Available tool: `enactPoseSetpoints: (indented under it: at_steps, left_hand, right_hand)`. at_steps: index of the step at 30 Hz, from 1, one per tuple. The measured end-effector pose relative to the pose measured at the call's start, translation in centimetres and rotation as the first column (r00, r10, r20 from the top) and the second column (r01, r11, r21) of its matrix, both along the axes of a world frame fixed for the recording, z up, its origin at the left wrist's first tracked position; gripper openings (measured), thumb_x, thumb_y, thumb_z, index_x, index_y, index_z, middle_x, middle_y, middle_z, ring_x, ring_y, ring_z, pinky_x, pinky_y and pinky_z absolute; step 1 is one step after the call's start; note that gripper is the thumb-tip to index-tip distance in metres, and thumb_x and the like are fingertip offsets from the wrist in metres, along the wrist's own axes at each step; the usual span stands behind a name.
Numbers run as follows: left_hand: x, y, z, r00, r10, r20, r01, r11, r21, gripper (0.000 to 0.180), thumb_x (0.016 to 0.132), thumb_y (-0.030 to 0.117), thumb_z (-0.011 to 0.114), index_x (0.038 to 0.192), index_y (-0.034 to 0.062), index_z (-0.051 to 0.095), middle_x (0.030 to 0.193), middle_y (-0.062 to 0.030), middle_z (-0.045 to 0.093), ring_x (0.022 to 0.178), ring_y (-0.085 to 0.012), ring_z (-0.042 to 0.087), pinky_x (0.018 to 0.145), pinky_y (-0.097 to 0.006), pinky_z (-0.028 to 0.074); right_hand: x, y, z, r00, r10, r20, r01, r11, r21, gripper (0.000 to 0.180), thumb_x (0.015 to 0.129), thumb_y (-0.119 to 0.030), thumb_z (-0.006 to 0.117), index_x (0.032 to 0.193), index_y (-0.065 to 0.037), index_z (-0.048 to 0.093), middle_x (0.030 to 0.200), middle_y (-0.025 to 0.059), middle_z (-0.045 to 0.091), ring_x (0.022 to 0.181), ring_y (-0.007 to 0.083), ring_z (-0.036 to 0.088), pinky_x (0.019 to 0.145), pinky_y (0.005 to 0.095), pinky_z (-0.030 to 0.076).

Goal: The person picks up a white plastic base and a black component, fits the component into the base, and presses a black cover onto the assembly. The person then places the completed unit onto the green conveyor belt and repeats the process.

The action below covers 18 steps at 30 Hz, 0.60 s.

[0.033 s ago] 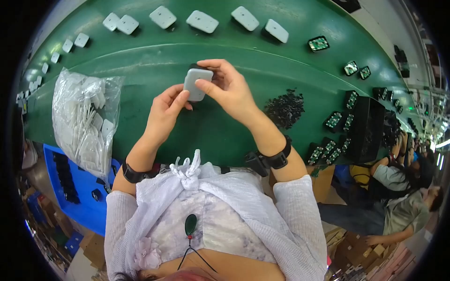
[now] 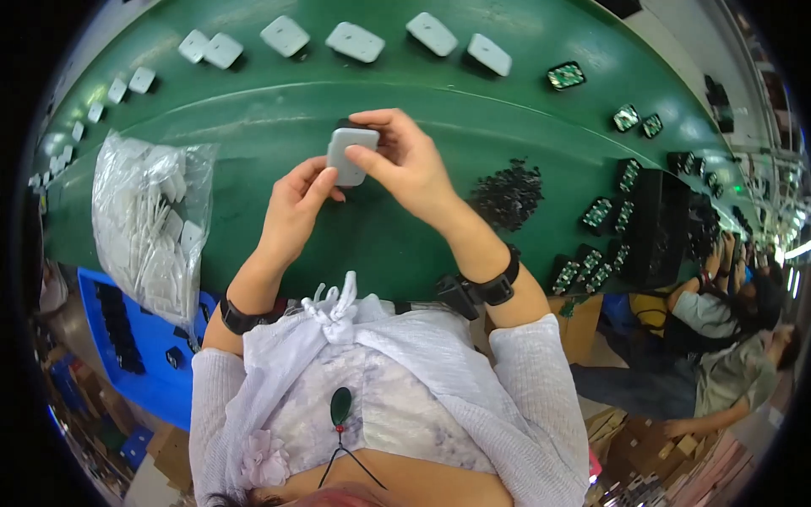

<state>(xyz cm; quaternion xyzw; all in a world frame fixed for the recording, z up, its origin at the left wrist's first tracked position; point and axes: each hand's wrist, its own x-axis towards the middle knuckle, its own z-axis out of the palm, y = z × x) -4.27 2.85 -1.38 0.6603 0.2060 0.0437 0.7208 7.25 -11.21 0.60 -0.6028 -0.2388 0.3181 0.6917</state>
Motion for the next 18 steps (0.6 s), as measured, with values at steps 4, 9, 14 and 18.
enactPoseSetpoints:
  at_steps: [4, 9, 14, 18]
  left_hand:
    - [0.1, -0.9, -0.5, 0.999, -0.035, 0.033, 0.036, 0.999, -0.036, 0.035, 0.096, 0.023, 0.057, 0.117, -0.0054, 0.059, 0.097, -0.0085, 0.067, 0.078, -0.0119, 0.061, 0.074, -0.024, 0.049]
    - [1.0, -0.9, 0.0, 0.986, -0.106, 0.132, 0.114, 0.992, -0.052, 0.028, 0.099, 0.016, 0.049, 0.121, -0.0009, 0.056, 0.11, -0.0099, 0.065, 0.097, -0.0132, 0.059, 0.083, -0.026, 0.048]
    - [-0.2, 0.6, 0.1, 0.992, -0.062, 0.111, 0.062, 0.998, 0.0, 0.027, 0.099, 0.017, 0.049, 0.119, -0.0003, 0.057, 0.109, -0.0094, 0.065, 0.095, -0.0129, 0.059, 0.081, -0.025, 0.047]
    - [-1.6, 1.7, 0.2, 0.997, -0.047, 0.058, 0.044, 0.997, 0.06, 0.029, 0.1, 0.018, 0.048, 0.119, -0.0014, 0.057, 0.11, -0.0106, 0.064, 0.095, -0.0135, 0.059, 0.082, -0.026, 0.047]
  right_hand:
    - [0.1, -0.7, 0.2, 0.98, -0.023, 0.199, 0.035, 0.998, -0.056, 0.043, 0.085, -0.011, 0.07, 0.124, -0.002, 0.053, 0.11, 0.0078, 0.06, 0.1, 0.0141, 0.058, 0.088, 0.0287, 0.047]
    - [3.7, -3.5, 2.2, 0.933, -0.114, 0.342, 0.171, 0.975, -0.142, 0.047, 0.082, -0.012, 0.074, 0.123, -0.003, 0.053, 0.114, 0.0086, 0.061, 0.105, 0.016, 0.056, 0.091, 0.0304, 0.045]
    - [13.1, -9.6, 2.7, 0.765, -0.041, 0.642, 0.352, 0.862, -0.365, 0.036, 0.081, -0.005, 0.068, 0.116, -0.004, 0.061, 0.112, 0.0055, 0.063, 0.098, 0.0157, 0.059, 0.087, 0.028, 0.048]
    - [17.9, -12.2, 2.1, 0.729, 0.117, 0.675, 0.271, 0.856, -0.441, 0.032, 0.081, -0.001, 0.067, 0.113, -0.003, 0.062, 0.104, 0.0062, 0.065, 0.098, 0.0169, 0.06, 0.089, 0.0297, 0.049]
